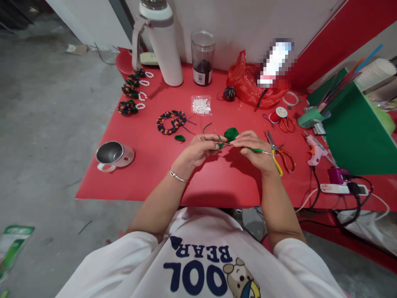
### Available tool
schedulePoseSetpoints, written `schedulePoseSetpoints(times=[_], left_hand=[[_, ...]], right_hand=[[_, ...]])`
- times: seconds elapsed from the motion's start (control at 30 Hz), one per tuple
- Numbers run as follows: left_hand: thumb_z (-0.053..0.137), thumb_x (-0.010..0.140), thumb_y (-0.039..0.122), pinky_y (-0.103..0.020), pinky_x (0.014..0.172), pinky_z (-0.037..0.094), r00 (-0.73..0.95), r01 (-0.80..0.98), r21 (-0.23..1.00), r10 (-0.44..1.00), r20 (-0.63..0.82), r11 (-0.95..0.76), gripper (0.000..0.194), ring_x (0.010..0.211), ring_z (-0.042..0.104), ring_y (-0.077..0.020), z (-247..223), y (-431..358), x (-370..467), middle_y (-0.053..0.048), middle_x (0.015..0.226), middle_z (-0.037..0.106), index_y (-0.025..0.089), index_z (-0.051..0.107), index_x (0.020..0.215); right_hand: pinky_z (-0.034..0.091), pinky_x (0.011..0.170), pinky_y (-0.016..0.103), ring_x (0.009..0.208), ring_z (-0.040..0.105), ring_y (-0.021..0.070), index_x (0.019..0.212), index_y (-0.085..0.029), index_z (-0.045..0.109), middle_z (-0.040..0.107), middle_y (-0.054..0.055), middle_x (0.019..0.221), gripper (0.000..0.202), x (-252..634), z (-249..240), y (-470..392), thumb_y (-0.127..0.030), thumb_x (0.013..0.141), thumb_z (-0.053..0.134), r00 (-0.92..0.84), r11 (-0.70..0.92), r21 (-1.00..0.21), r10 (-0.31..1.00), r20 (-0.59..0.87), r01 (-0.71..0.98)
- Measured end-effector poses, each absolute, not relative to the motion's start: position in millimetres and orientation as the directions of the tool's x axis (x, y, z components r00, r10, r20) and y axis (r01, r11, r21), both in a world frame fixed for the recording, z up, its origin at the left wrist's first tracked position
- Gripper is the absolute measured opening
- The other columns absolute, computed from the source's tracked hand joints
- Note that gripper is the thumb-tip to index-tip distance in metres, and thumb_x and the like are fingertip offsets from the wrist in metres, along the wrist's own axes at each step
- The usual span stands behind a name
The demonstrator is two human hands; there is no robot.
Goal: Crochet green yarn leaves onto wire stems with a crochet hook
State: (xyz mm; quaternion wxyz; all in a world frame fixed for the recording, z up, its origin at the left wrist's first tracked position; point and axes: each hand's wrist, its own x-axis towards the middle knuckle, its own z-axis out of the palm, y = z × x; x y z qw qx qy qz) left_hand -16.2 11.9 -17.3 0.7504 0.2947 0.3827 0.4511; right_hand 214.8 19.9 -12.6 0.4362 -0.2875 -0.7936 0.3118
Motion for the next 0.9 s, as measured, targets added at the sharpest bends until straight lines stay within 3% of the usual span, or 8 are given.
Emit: schedulePoseSetpoints(times=[0.17, 0.3, 0.43, 0.6, 0.7, 0.77, 0.83, 0.9], left_hand=[[0.076, 0.051, 0.010, -0.022, 0.055, 0.045, 0.362, -0.442, 0.794, 0.893, -0.268, 0.417, 0.024, 0.056, 0.057, -0.0091, -19, 10, -15, -0.005, 0.070, 0.074, 0.013, 0.082, 0.074], [0.085, 0.054, 0.015, -0.026, 0.060, 0.049, 0.335, -0.479, 0.803, 0.920, -0.206, 0.354, 0.030, 0.057, 0.058, -0.0101, -22, 8, -9, -0.003, 0.065, 0.070, 0.013, 0.084, 0.084], [0.090, 0.057, 0.016, -0.027, 0.065, 0.051, 0.122, -0.450, 0.876, 0.984, -0.133, 0.174, 0.034, 0.061, 0.061, -0.0113, -25, 6, 1, -0.002, 0.067, 0.070, 0.015, 0.084, 0.091], [0.086, 0.063, 0.013, -0.023, 0.057, 0.043, -0.116, -0.344, 0.938, 0.989, -0.090, 0.045, 0.040, 0.057, 0.052, -0.0080, -30, 5, 11, 0.003, 0.063, 0.066, 0.016, 0.083, 0.102], [0.087, 0.061, 0.014, -0.022, 0.056, 0.043, -0.073, -0.413, 0.906, 0.989, -0.128, 0.087, 0.043, 0.055, 0.052, -0.0072, -33, 5, 13, 0.003, 0.062, 0.067, 0.015, 0.082, 0.103], [0.090, 0.058, 0.016, -0.023, 0.059, 0.047, 0.016, -0.492, 0.857, 0.985, -0.171, 0.157, 0.041, 0.056, 0.056, -0.0083, -34, 5, 12, 0.002, 0.062, 0.067, 0.015, 0.081, 0.098], [0.094, 0.054, 0.017, -0.025, 0.062, 0.050, 0.123, -0.536, 0.808, 0.969, -0.213, 0.245, 0.040, 0.058, 0.060, -0.0096, -34, 6, 9, 0.001, 0.064, 0.069, 0.014, 0.081, 0.092], [0.097, 0.051, 0.018, -0.025, 0.063, 0.051, 0.209, -0.532, 0.785, 0.948, -0.241, 0.317, 0.041, 0.059, 0.062, -0.0101, -33, 8, 3, 0.000, 0.066, 0.070, 0.014, 0.081, 0.089]], right_hand=[[0.056, 0.099, 0.050, 0.096, 0.074, 0.0244, 0.102, -0.035, 0.084, 0.084, 0.002, 0.097, 0.022, 211, -18, 16, -0.048, 0.099, 0.066, -0.435, 0.534, -0.845, 0.767, 0.471, 0.026], [0.058, 0.097, 0.051, 0.093, 0.076, 0.0244, 0.099, -0.037, 0.083, 0.083, 0.001, 0.091, 0.030, 195, -37, 16, -0.059, 0.098, 0.063, -0.290, 0.462, -0.870, 0.820, 0.494, -0.173], [0.056, 0.104, 0.053, 0.108, 0.074, 0.0257, 0.106, -0.035, 0.081, 0.083, 0.003, 0.108, 0.034, 184, -42, 14, -0.062, 0.098, 0.062, -0.269, 0.567, -0.818, 0.805, 0.529, 0.090], [0.056, 0.101, 0.050, 0.112, 0.070, 0.0247, 0.118, -0.033, 0.076, 0.081, 0.004, 0.120, 0.025, 183, -41, 11, -0.045, 0.103, 0.061, -0.270, 0.715, -0.571, 0.689, 0.672, 0.403], [0.056, 0.101, 0.050, 0.112, 0.071, 0.0252, 0.120, -0.031, 0.074, 0.080, 0.007, 0.124, 0.029, 180, -47, 9, -0.048, 0.103, 0.057, -0.293, 0.739, -0.433, 0.627, 0.722, 0.516], [0.055, 0.102, 0.051, 0.112, 0.072, 0.0252, 0.119, -0.030, 0.073, 0.079, 0.007, 0.124, 0.033, 179, -50, 8, -0.053, 0.104, 0.054, -0.288, 0.732, -0.411, 0.622, 0.728, 0.543], [0.054, 0.105, 0.051, 0.112, 0.072, 0.0249, 0.117, -0.031, 0.073, 0.079, 0.006, 0.124, 0.036, 179, -51, 8, -0.057, 0.103, 0.052, -0.271, 0.730, -0.471, 0.645, 0.714, 0.495], [0.055, 0.106, 0.051, 0.113, 0.073, 0.0245, 0.114, -0.032, 0.074, 0.079, 0.004, 0.121, 0.037, 180, -50, 10, -0.060, 0.103, 0.052, -0.239, 0.705, -0.614, 0.703, 0.669, 0.354]])
